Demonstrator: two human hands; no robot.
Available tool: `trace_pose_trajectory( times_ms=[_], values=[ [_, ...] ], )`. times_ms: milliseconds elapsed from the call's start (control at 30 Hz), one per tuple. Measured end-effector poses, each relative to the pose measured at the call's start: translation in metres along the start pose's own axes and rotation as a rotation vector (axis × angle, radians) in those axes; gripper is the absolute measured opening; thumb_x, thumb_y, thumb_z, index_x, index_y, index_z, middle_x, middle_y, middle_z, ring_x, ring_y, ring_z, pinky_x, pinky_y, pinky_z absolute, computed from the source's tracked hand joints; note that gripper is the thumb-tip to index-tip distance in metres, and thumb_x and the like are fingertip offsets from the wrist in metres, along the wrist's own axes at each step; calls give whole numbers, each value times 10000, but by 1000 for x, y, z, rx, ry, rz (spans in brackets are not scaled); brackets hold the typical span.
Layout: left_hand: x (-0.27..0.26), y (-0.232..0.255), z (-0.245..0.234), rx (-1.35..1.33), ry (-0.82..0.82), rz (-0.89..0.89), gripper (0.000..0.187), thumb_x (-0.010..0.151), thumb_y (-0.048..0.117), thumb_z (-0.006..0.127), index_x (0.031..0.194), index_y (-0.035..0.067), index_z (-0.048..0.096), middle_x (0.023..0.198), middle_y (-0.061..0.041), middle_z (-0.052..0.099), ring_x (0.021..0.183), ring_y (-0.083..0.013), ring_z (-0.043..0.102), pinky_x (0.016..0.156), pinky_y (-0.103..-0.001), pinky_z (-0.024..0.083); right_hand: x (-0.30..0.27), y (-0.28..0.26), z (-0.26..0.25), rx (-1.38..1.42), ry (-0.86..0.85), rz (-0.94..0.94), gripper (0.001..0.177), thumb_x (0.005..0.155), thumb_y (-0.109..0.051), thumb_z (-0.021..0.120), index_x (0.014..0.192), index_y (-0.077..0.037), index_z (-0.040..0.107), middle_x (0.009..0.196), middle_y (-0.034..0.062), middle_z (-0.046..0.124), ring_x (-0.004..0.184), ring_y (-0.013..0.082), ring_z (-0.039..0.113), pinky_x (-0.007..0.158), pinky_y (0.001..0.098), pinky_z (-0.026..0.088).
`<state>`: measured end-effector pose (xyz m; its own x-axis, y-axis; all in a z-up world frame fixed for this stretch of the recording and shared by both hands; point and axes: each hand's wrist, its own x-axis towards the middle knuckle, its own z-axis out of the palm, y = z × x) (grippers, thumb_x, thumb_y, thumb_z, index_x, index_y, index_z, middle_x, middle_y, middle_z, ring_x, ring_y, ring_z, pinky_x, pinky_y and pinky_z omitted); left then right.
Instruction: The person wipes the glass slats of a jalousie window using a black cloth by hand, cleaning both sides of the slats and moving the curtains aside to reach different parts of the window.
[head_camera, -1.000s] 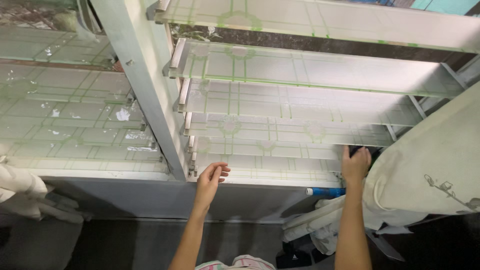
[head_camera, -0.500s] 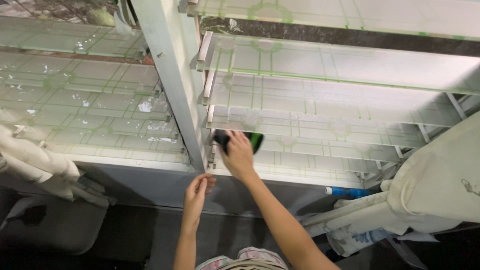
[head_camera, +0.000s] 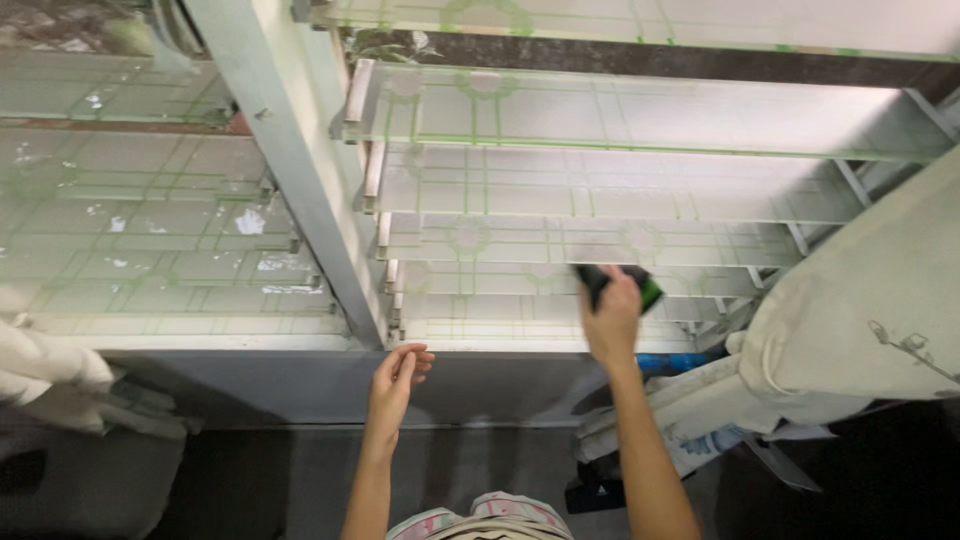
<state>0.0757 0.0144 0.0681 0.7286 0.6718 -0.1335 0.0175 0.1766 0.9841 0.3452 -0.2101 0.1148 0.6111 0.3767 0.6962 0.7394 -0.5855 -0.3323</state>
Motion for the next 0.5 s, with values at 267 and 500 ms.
trace_pose_trajectory(
  times_ms=[267,500],
  values=[
    [20,26,50,-44,-157,95,268,1050,177,502,1144,42,713,1024,-63,757,957,-160,697,836,-310,551,-66,64,-61,855,477,1063,592,1066,-458,487,1480,-37,440,1414,118,574,1324,247,546,1119,347,400],
    [18,64,33,15,-65,193,284,1057,181,476,1148,55,714,1046,-59,757,980,-150,695,868,-306,556,-18,34,-58,665,435,762,583,1099,-394,548,1488,22,423,1488,133,544,1355,270,543,1159,354,406]
  ],
)
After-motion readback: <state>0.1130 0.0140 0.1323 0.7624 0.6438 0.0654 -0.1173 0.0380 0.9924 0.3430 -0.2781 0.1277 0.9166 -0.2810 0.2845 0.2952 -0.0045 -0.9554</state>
